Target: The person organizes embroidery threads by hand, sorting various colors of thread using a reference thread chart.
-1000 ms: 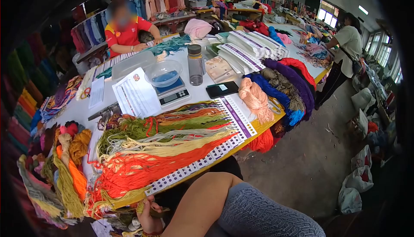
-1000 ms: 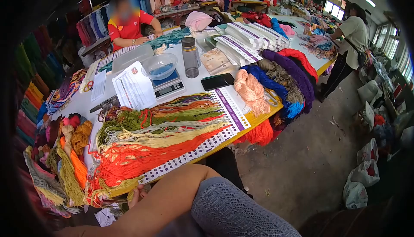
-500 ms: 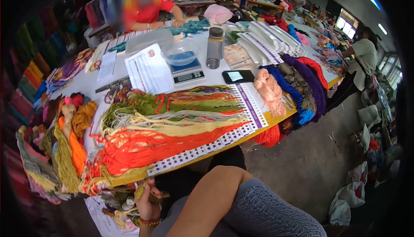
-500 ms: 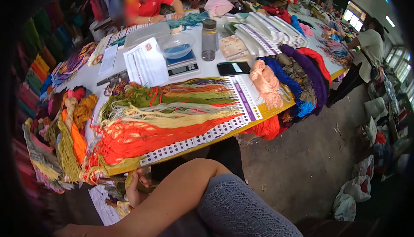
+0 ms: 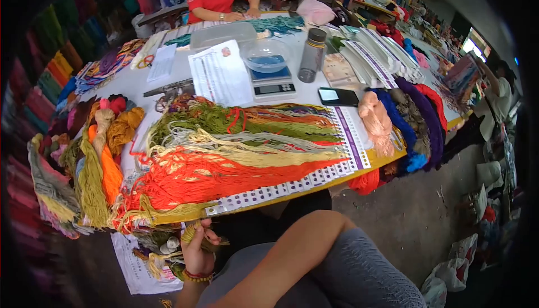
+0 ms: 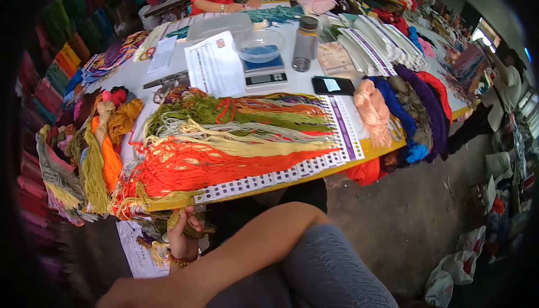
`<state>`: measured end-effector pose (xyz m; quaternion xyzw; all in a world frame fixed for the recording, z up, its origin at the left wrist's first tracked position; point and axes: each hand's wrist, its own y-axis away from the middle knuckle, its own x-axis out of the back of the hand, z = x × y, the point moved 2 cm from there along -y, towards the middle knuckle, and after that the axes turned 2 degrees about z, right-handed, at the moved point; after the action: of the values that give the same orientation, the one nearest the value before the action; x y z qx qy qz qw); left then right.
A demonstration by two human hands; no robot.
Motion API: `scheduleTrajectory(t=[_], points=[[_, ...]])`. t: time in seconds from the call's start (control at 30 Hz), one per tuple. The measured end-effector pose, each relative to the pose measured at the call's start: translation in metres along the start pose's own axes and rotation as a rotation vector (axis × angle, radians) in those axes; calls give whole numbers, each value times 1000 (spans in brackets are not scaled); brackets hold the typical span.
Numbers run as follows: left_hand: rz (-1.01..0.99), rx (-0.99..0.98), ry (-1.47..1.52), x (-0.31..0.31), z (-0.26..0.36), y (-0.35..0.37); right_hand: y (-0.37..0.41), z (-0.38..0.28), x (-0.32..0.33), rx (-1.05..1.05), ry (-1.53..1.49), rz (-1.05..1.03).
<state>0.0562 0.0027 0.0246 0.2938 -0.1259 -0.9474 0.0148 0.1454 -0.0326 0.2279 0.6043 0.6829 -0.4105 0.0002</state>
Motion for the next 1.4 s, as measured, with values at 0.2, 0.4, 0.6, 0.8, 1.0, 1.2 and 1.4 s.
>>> scheduleTrajectory(t=[0.2,0.4,0.6,0.8,1.0,1.2,1.4], points=[[72,-56,55,18,7,-4,94,30,100,-151,1423,654],[-115,1,-62,1,-6,-9,154,90,149,-82,788,1173],[-161,9,-209,-8,-11,-8,166,97,148,-206,598,1268],[-129,98,-51,-2,-13,-2,160,95,137,-213,448,1341],[-19,86,-97,10,-18,0,167,107,138,-291,447,1308],[142,-30,0,14,-3,-14,171,90,137,-330,1156,1246],[111,-52,-96,26,20,-33,185,56,144,-393,1507,1279]])
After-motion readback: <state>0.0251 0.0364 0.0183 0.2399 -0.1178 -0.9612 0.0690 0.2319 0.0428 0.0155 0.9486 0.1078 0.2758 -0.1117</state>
